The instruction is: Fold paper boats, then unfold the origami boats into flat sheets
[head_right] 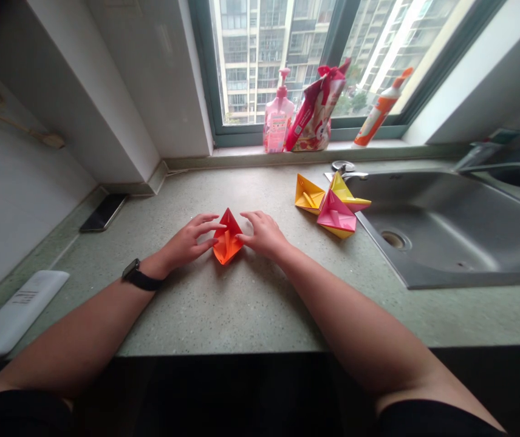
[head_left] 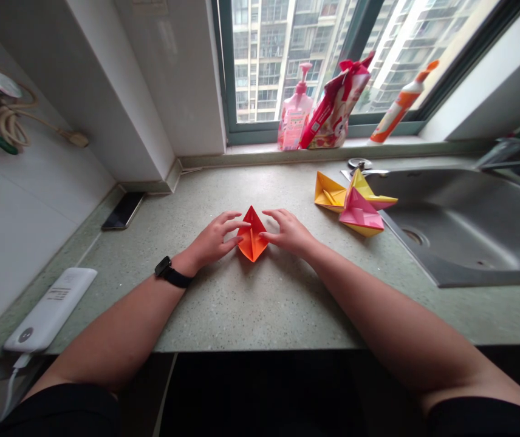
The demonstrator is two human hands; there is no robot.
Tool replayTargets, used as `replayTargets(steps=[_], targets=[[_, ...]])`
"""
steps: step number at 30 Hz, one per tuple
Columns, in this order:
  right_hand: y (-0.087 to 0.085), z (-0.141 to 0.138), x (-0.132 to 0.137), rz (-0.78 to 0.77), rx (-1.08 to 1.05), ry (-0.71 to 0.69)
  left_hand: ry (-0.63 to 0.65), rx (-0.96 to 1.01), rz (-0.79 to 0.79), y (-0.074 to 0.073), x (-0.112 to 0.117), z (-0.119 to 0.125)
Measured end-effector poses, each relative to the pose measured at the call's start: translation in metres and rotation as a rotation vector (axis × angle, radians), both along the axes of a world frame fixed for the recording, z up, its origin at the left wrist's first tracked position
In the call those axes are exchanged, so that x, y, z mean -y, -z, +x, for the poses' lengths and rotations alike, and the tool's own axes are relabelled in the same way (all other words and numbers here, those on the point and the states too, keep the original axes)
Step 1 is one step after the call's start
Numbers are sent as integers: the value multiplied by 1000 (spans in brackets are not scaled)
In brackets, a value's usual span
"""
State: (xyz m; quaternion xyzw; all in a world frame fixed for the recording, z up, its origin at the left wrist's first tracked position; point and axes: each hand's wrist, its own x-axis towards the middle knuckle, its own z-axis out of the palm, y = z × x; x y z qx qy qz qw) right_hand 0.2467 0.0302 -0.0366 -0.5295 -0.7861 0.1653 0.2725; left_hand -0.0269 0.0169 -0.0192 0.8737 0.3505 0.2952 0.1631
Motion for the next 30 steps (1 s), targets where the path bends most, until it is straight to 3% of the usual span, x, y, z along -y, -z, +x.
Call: replayTargets(steps=[4, 10, 15, 21, 30], targets=[[0, -1, 1, -20, 22, -3, 68, -7, -1, -1, 3, 1], [0, -1, 2, -36, 87, 14, 72, -5, -7, -3, 2, -1], [-8, 2, 1, -26, -69, 13, 47, 64, 22, -8, 5, 2], [-23, 6, 2, 109, -185, 6, -31, 120, 59, -15, 7, 2], [-20, -9, 18, -87, -47, 17, 61, 81, 37, -12, 6, 0]])
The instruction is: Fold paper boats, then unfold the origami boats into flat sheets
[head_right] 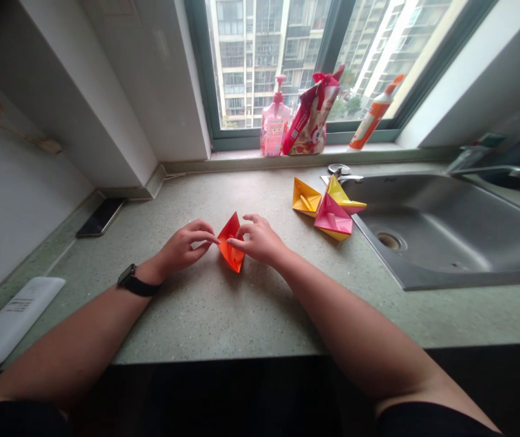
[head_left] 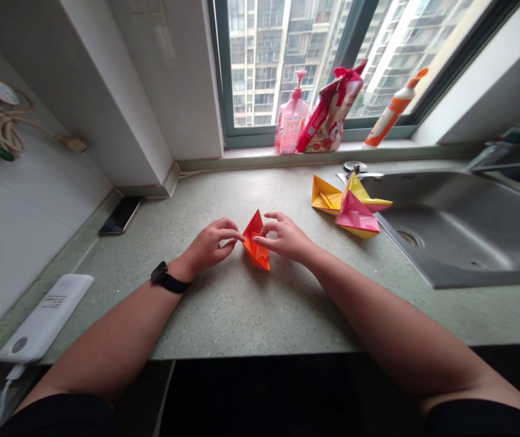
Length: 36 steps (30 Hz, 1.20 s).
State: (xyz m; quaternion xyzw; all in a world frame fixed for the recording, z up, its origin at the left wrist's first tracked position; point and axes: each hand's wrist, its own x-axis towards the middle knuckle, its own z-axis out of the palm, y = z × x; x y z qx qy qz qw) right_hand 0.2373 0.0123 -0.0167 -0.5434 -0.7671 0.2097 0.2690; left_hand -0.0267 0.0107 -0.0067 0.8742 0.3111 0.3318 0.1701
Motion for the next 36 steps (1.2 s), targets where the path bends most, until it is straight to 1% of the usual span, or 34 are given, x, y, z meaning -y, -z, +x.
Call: replayTargets(steps=[3, 5, 9, 13, 15, 17, 19, 23, 25, 29, 36], targets=[[0, -1, -2, -61, 33, 15, 18, -36, -9, -1, -1, -2], [-1, -1, -4, -82, 36, -3, 32, -56, -12, -2, -1, -3], [-3, -2, -5, -59, 11, -57, 56, -59, 13, -2, -2, -4], [-6, -6, -3, -61, -14, -129, 72, -88, 142, -2, -3, -2], [-9, -8, -1, -83, -41, -120, 64, -111, 221, -2, -3, -1], [-11, -9, 1, -88, -83, -78, 46, -115, 301, -3, -3, -1], [-14, -10, 3, -51, -133, -61, 26, -109, 377, -4, -2, 0], [-18, -10, 7, 40, -255, -71, 5, -115, 496, -8, 1, 1], [-19, -11, 8, 47, -330, -67, -1, -123, 514, -9, 3, 2], [-20, -11, 9, 70, -431, -59, -17, -125, 495, -8, 4, 4], [-26, -6, 6, 141, -434, 21, -103, -49, 494, -6, 7, 5]])
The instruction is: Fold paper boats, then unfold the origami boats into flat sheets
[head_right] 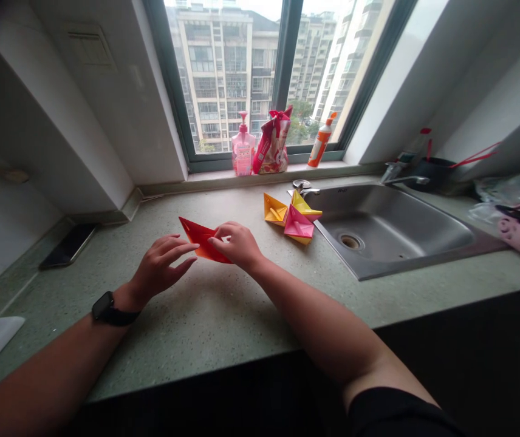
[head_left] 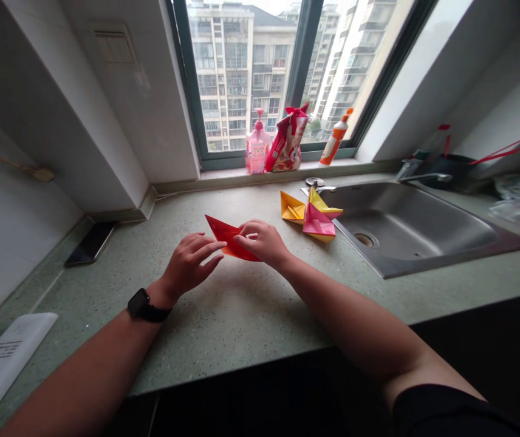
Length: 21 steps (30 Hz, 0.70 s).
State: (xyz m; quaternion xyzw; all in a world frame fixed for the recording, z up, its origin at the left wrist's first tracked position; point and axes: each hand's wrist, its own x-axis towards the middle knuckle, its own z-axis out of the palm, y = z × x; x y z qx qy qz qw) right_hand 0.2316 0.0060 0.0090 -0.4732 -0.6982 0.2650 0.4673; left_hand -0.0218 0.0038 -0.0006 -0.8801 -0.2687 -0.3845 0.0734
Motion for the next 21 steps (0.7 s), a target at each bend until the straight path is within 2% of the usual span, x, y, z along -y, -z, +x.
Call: replayTargets(steps=[5, 10, 13, 16, 19, 21], targets=[[-11, 15, -8, 48, 36, 103, -22, 62, 7, 0, 2, 0], [-38, 47, -15, 187, 78, 265, -10, 57, -28, 0, 4, 6], [-56, 81, -17, 270, 41, 381, 31, -6, -16, -5, 7, 13], [-66, 129, -18, 297, -51, 469, 121, -101, 10, -13, 9, 25], [-64, 177, -17, 216, -276, 494, 195, -178, -2, -22, 7, 48], [-57, 202, -16, 134, -458, 476, 206, -215, -37, -26, 3, 74]])
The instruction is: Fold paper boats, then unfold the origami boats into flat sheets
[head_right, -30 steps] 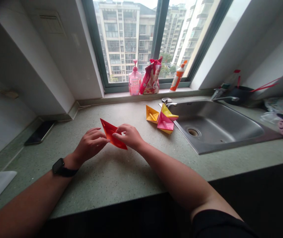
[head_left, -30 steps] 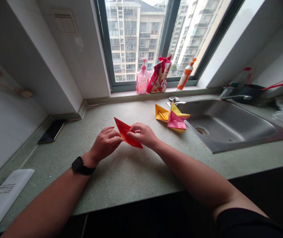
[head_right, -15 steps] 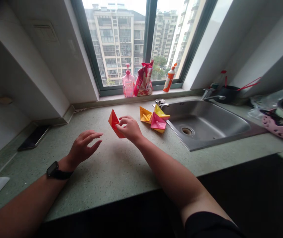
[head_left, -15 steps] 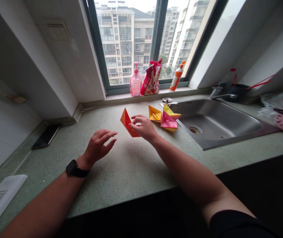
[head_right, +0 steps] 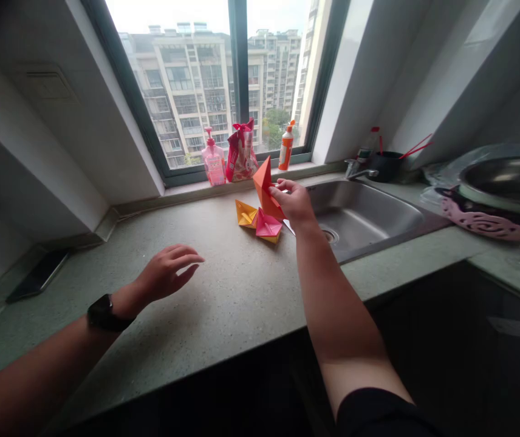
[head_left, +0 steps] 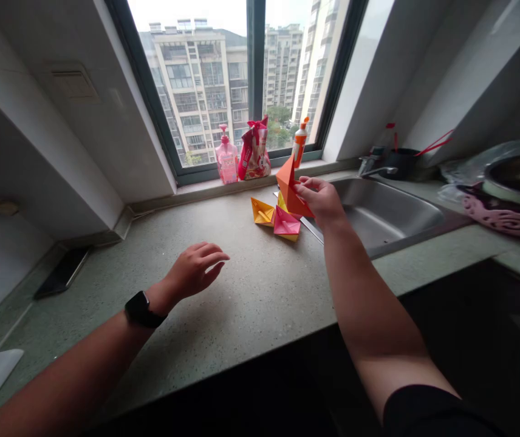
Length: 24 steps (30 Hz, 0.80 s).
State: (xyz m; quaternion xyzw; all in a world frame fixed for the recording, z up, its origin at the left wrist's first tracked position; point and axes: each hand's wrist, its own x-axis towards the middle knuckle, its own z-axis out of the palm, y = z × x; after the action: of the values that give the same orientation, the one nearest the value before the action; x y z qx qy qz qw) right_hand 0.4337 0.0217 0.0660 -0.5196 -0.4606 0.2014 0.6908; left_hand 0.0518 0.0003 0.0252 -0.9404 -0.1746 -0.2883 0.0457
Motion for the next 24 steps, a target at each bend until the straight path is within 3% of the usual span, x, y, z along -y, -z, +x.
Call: replayTargets(steps=[5, 8, 11, 17, 24], targets=[[20, 27, 3, -69, -247, -81, -135, -48, -131, 3, -12, 91], [25, 32, 5, -96, -214, -83, -217, -98, -180, 9, -17, 144], [27, 35, 7, -157, -141, -77, -287, -154, -231, 17, -19, 178], [33, 35, 8, -243, -20, -69, -322, -165, -312, 32, -24, 203], [38, 33, 5, -310, 99, -69, -231, -6, -379, 46, -30, 213]])
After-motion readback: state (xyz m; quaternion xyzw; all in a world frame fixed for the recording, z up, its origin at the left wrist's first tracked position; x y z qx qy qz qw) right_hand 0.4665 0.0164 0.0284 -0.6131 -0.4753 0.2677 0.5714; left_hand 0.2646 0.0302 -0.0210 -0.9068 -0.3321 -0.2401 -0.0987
